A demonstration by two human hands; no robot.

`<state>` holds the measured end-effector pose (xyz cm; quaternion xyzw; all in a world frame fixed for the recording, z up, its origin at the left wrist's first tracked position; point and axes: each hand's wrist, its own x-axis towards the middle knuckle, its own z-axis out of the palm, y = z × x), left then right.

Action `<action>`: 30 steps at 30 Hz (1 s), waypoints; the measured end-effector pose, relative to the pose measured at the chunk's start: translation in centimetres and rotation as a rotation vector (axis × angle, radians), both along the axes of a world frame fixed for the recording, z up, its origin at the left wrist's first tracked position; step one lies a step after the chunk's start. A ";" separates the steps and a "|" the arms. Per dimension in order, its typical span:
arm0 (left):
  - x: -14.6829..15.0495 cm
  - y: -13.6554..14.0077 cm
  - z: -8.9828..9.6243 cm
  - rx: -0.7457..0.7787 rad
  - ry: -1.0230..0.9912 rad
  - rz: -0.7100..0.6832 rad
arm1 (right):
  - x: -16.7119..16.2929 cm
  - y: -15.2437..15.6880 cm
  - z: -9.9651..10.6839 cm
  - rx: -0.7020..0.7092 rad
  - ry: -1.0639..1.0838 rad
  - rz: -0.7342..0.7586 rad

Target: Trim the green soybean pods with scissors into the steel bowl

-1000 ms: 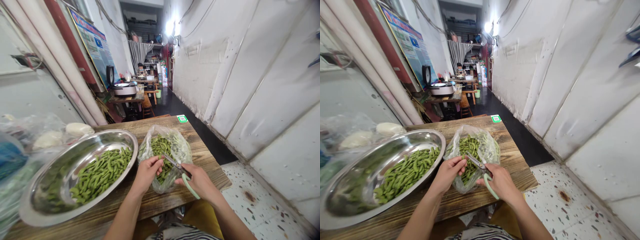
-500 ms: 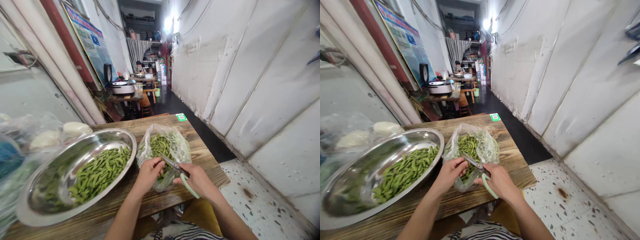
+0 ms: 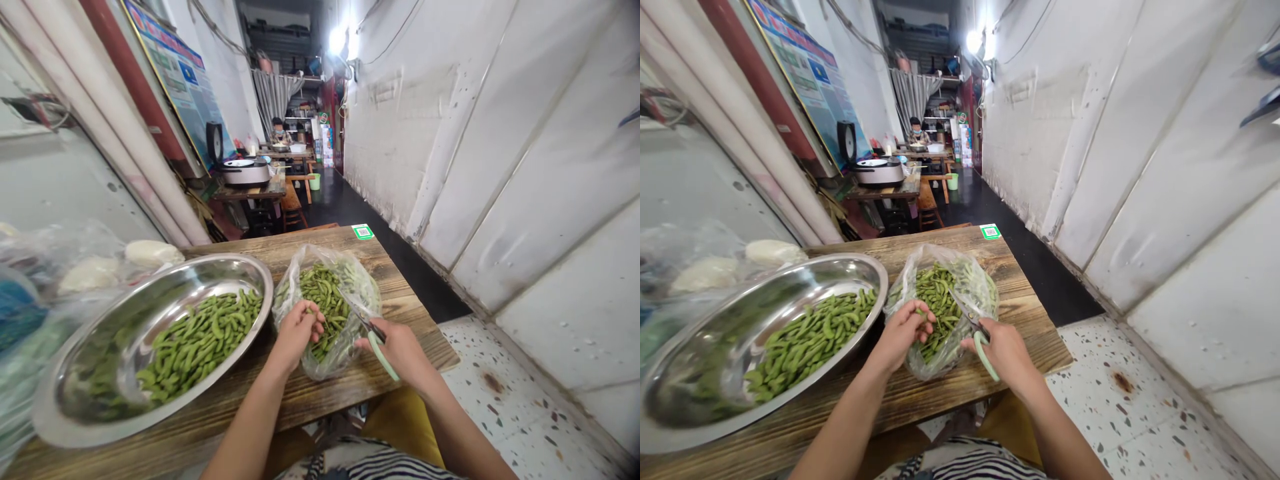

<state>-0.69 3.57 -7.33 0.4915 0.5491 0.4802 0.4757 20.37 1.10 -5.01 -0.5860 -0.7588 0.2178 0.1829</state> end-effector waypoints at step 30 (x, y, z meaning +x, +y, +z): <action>-1.1 0.3 0.8 0.141 0.188 -0.167 | 0.3 -0.4 -0.2 -0.017 0.077 0.144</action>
